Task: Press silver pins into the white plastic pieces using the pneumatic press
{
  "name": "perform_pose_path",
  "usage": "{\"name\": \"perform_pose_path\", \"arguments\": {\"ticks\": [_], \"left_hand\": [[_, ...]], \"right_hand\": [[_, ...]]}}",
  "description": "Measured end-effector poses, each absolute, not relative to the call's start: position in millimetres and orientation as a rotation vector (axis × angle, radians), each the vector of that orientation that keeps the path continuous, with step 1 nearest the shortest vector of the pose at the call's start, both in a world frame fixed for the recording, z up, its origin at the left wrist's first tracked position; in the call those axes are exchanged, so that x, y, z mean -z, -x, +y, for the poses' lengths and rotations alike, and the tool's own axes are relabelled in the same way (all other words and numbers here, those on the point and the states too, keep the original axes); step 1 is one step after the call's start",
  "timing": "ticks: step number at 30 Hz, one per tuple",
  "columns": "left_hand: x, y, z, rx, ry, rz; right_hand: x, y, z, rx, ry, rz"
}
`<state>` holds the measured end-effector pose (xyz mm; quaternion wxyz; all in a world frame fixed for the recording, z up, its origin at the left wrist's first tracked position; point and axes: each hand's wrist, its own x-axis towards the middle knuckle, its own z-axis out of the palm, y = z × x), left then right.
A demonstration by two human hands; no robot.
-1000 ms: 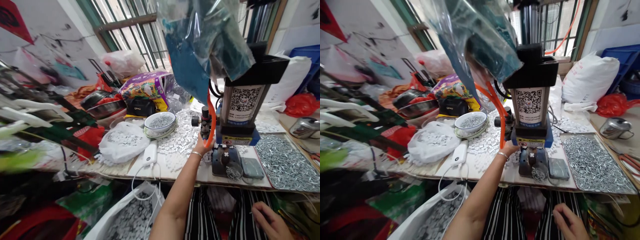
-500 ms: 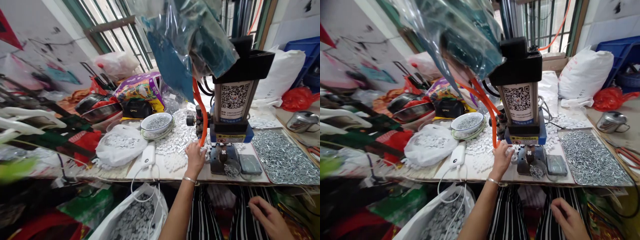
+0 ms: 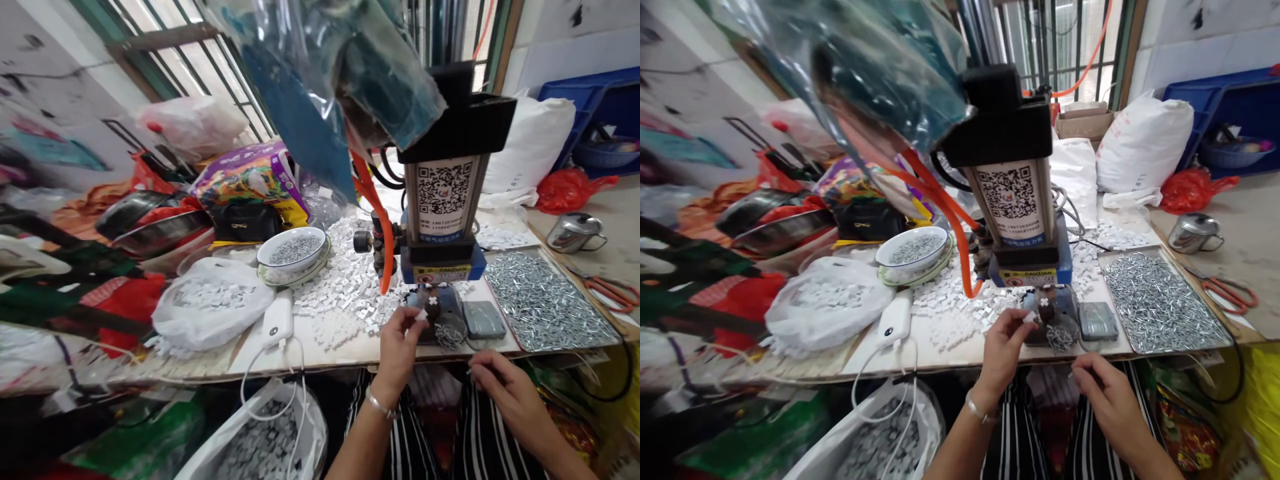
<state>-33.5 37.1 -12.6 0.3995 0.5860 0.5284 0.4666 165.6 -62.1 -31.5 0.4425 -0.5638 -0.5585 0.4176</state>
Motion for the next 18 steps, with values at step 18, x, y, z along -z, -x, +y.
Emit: {"name": "perform_pose_path", "arguments": {"ticks": [18], "left_hand": [[-3.1, 12.5, -14.7, -1.170, -1.157, 0.959]], "right_hand": [[-7.2, -147.5, -21.7, -0.682, 1.198, -1.669]]}}
